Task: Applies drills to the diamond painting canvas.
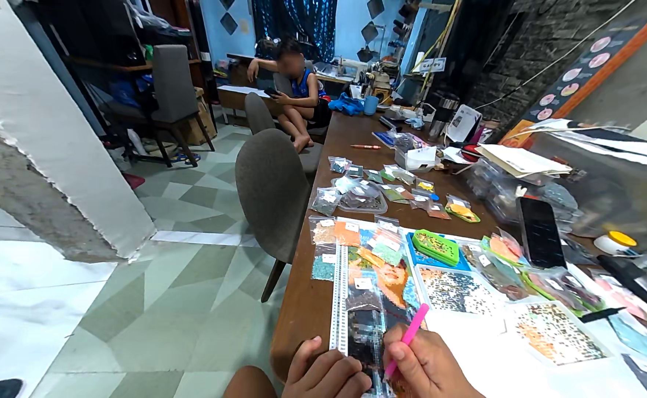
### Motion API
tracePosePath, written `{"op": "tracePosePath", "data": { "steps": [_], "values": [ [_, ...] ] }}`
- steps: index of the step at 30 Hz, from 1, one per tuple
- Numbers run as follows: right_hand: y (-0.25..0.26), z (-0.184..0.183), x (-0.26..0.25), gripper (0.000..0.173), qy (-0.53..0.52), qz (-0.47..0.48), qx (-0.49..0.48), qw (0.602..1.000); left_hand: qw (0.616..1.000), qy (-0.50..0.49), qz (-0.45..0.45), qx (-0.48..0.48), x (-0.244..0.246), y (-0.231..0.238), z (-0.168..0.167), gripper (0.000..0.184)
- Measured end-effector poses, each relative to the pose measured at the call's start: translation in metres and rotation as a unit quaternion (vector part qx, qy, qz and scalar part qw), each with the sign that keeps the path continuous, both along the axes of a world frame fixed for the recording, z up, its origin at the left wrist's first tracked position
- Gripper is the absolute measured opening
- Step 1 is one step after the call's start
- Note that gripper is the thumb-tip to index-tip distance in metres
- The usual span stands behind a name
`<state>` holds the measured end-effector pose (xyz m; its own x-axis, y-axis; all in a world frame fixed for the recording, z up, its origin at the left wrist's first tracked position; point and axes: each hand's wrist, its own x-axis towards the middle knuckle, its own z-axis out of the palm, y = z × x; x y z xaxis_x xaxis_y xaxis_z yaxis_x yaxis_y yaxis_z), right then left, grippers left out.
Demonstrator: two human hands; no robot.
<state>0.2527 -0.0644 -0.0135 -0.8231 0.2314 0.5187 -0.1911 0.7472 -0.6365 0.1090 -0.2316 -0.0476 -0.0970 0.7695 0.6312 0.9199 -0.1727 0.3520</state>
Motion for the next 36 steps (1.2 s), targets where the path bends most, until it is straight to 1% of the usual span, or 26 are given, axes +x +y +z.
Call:
{"op": "tracePosePath", "data": {
  "steps": [6,12,21,23,25,28,36],
  "values": [
    [0.000,-0.002,-0.001,0.045,-0.001,0.012,-0.003,1.000,1.000,-0.013,0.001,0.014,0.000,0.000,0.000,0.026],
    [0.001,-0.001,-0.001,0.048,-0.004,0.023,0.050,0.998,1.000,-0.023,-0.011,0.016,-0.001,0.000,0.001,0.024],
    [0.011,0.019,-0.002,0.045,-0.070,0.152,0.072,0.983,1.000,0.006,-0.008,0.007,-0.003,-0.001,0.000,0.026],
    [0.013,0.013,-0.002,0.046,-0.059,0.149,0.048,0.986,1.000,0.008,-0.007,0.004,-0.003,-0.001,-0.001,0.026],
    [0.013,0.004,0.000,0.046,-0.043,0.120,-0.008,0.992,1.000,0.006,-0.011,0.001,-0.003,-0.001,-0.002,0.028],
    [0.010,0.002,0.002,0.046,-0.030,0.070,-0.082,0.994,1.000,0.003,-0.013,0.001,-0.004,-0.002,-0.003,0.027],
    [0.009,-0.001,0.001,0.042,-0.028,0.065,-0.086,0.994,1.000,0.019,-0.007,-0.001,-0.004,-0.001,-0.002,0.025]
  ]
}}
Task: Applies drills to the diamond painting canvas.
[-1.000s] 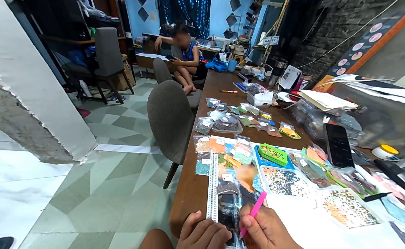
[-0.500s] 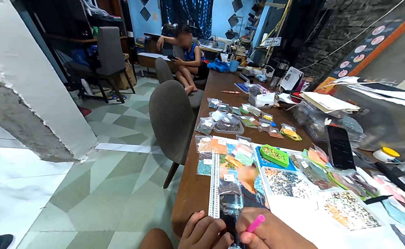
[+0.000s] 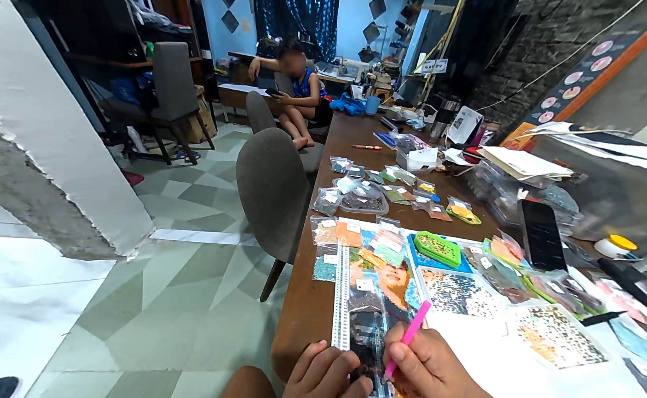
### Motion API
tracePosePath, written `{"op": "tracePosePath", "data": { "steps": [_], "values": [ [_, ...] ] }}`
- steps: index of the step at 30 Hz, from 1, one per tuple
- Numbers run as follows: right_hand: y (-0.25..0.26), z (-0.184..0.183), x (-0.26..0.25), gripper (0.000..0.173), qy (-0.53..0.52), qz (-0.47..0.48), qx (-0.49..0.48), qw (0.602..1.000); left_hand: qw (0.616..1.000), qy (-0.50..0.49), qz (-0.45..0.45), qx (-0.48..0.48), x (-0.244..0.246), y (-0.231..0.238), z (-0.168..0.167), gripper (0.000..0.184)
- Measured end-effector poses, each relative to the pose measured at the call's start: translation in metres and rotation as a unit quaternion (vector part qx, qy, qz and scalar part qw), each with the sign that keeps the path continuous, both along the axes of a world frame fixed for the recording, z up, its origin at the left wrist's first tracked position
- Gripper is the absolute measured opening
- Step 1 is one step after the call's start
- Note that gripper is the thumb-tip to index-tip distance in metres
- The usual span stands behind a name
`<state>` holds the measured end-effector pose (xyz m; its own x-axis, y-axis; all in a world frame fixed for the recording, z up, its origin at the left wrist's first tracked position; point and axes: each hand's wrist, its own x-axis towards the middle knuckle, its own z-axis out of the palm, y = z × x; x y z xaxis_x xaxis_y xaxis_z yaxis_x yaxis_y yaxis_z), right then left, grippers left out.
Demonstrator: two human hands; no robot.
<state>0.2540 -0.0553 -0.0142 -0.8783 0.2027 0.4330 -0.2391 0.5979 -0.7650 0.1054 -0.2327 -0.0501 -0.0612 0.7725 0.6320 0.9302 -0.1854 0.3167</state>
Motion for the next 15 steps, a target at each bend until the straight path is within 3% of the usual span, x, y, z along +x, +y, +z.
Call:
{"op": "tracePosePath", "data": {
  "steps": [9,15],
  "values": [
    [-0.0014,0.0003,-0.0005,0.042,-0.008,0.000,0.019,1.000,1.000,-0.004,-0.002,0.004,-0.0008,0.0006,-0.0003,0.024],
    [-0.0017,0.0021,-0.0025,0.041,0.033,0.039,0.101,0.994,1.000,-0.003,0.000,0.007,0.0002,0.0010,0.0018,0.025]
  ]
}}
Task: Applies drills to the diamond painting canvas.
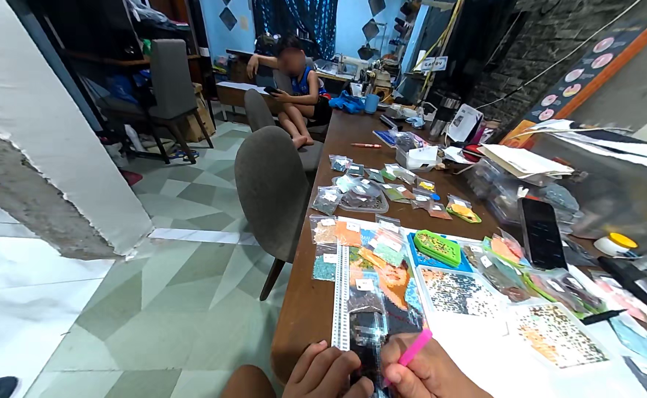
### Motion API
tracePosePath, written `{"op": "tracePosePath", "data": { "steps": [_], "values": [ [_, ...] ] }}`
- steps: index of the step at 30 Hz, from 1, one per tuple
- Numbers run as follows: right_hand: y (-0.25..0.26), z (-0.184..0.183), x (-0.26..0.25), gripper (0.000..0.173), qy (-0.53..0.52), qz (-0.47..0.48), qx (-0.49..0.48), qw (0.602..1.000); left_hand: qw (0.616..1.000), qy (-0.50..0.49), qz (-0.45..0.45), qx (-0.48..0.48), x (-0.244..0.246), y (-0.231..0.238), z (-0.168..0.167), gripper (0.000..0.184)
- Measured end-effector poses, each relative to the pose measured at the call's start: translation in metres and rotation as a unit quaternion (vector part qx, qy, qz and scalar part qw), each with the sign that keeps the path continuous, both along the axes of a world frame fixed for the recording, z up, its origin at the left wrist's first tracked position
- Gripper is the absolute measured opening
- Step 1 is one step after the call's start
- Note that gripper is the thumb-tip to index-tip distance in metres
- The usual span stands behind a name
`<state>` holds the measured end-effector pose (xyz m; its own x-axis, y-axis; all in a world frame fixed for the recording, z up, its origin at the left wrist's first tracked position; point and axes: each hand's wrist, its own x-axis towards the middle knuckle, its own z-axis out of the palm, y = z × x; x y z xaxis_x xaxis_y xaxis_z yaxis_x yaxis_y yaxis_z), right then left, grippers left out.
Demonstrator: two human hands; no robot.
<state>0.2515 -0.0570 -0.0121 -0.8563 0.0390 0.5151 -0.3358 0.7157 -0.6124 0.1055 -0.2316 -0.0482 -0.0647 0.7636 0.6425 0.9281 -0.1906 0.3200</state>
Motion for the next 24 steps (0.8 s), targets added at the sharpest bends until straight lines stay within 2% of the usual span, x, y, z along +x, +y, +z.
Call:
{"op": "tracePosePath", "data": {
  "steps": [3,10,18,24],
  "values": [
    [-0.0006,0.0002,0.0000,0.042,0.017,0.015,0.019,1.000,1.000,0.007,-0.002,-0.001,0.0010,0.0000,0.0008,0.024],
    [0.0011,-0.0003,0.0052,0.042,0.019,-0.027,-0.038,0.999,1.000,0.011,-0.008,-0.010,0.0004,-0.0002,0.0005,0.023],
    [-0.0013,0.0000,0.0042,0.041,0.012,-0.013,-0.015,1.000,1.000,0.009,-0.009,-0.008,0.0003,0.0008,-0.0005,0.023],
    [-0.0040,0.0003,0.0060,0.042,0.030,-0.001,0.036,0.999,1.000,0.000,-0.009,-0.006,0.0010,0.0005,0.0017,0.020]
  ]
}}
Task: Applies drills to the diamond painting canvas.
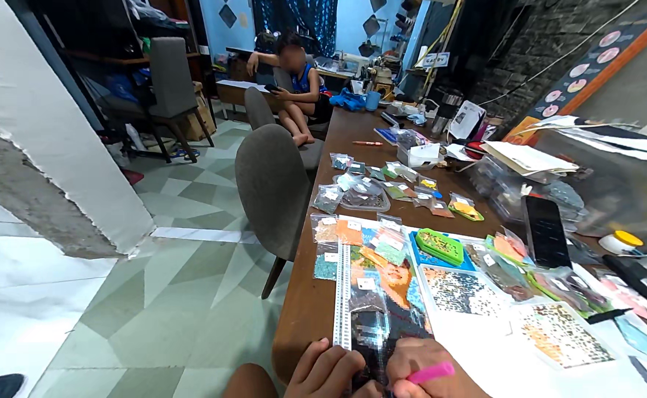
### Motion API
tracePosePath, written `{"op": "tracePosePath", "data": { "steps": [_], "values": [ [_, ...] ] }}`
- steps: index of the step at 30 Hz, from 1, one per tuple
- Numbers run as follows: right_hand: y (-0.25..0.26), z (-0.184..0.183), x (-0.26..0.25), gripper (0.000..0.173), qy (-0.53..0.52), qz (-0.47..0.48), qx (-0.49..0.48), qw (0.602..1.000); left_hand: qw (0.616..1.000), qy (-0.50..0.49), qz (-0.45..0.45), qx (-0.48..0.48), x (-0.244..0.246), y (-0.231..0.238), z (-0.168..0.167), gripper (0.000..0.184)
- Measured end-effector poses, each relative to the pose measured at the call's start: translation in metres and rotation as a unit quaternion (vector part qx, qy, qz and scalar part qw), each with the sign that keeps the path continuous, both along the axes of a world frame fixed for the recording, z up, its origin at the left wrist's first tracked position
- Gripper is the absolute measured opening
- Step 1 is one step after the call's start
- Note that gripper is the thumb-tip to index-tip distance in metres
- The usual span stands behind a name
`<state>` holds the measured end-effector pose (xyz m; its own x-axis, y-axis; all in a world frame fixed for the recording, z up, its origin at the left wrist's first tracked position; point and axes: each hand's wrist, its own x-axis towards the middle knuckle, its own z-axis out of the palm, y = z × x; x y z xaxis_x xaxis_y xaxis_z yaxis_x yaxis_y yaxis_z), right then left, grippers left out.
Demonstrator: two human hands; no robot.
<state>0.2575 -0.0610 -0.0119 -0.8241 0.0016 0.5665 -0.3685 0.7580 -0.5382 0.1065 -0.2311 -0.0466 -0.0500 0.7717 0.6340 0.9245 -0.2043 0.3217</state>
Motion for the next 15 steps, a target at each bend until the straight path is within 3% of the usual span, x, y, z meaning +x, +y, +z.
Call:
{"op": "tracePosePath", "data": {
  "steps": [11,15],
  "values": [
    [0.0041,-0.0017,-0.0031,0.042,-0.018,-0.003,-0.012,1.000,1.000,0.005,0.004,0.003,0.0001,0.0006,-0.0026,0.020],
    [0.0053,-0.0013,-0.0001,0.044,-0.025,-0.020,-0.097,0.995,1.000,0.008,0.004,0.001,-0.0005,0.0000,-0.0022,0.020]
  ]
}}
